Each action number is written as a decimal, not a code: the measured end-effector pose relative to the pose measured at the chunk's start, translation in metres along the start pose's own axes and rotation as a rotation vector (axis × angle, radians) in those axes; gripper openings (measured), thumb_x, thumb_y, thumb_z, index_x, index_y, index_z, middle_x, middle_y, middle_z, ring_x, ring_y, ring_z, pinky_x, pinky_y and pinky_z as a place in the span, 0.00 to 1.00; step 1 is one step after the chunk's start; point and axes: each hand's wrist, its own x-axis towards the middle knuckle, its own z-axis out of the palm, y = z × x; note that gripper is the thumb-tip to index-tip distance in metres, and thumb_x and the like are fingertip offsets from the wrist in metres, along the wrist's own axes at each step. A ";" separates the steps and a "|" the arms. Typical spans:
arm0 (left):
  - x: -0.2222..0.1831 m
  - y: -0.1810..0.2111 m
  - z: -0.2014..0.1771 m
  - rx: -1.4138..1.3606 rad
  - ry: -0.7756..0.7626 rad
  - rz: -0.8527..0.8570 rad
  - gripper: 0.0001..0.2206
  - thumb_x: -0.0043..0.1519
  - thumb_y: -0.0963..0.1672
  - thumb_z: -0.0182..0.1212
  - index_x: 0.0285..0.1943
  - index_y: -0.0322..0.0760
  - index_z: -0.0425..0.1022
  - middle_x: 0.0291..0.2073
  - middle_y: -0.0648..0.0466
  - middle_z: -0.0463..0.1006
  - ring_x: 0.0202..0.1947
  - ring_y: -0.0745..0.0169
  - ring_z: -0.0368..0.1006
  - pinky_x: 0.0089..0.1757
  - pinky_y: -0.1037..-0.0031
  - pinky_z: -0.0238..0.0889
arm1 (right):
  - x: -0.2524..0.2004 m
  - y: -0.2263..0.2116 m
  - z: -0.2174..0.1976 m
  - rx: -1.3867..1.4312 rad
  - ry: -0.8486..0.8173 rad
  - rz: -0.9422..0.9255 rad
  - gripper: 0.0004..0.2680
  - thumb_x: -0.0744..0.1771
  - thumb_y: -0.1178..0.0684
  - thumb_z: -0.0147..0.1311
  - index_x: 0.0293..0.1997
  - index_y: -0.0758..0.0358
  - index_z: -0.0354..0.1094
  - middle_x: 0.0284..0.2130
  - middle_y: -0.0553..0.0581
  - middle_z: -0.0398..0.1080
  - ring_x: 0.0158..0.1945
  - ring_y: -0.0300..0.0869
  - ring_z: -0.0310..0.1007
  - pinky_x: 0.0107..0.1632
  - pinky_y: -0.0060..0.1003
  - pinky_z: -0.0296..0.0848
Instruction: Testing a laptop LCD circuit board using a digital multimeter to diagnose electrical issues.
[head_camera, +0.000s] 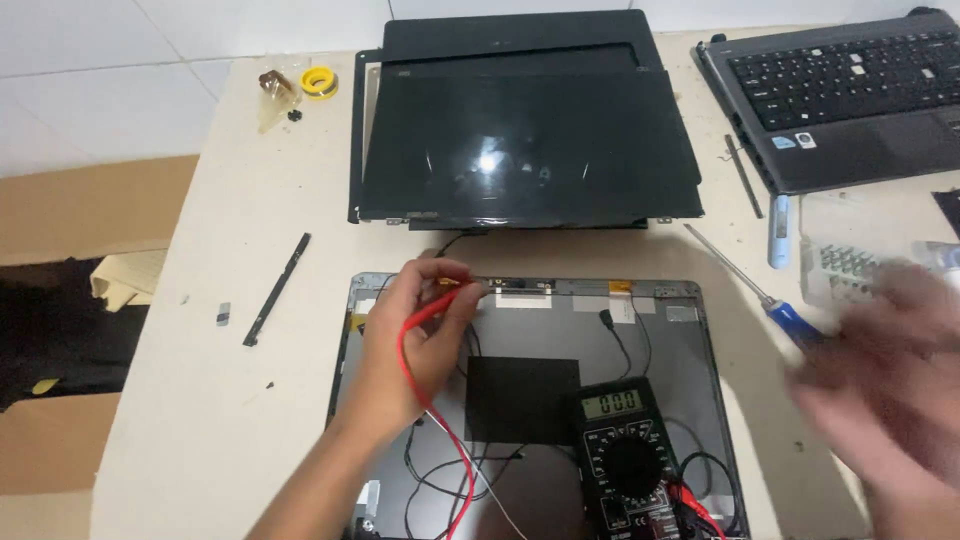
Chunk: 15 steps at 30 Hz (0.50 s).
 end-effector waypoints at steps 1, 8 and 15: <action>0.001 -0.003 0.001 0.001 0.002 -0.002 0.13 0.59 0.49 0.58 0.50 0.44 0.74 0.42 0.57 0.82 0.42 0.67 0.79 0.44 0.78 0.71 | 0.024 0.000 0.011 0.002 -0.003 0.000 0.12 0.60 0.70 0.52 0.47 0.79 0.66 0.73 0.69 0.50 0.77 0.54 0.49 0.77 0.49 0.53; 0.002 -0.004 0.005 0.050 0.053 -0.052 0.04 0.58 0.46 0.64 0.35 0.46 0.83 0.24 0.62 0.83 0.24 0.75 0.72 0.31 0.86 0.65 | 0.083 -0.031 0.071 0.772 -0.249 0.661 0.17 0.68 0.44 0.42 0.55 0.67 0.67 0.49 0.61 0.74 0.32 0.38 0.65 0.33 0.27 0.60; 0.011 -0.023 0.009 -0.077 0.057 0.130 0.04 0.56 0.41 0.65 0.38 0.42 0.81 0.32 0.56 0.85 0.33 0.70 0.80 0.37 0.83 0.73 | 0.073 -0.003 0.103 0.516 -0.208 0.468 0.13 0.71 0.48 0.43 0.47 0.65 0.74 0.27 0.58 0.69 0.30 0.40 0.66 0.32 0.32 0.67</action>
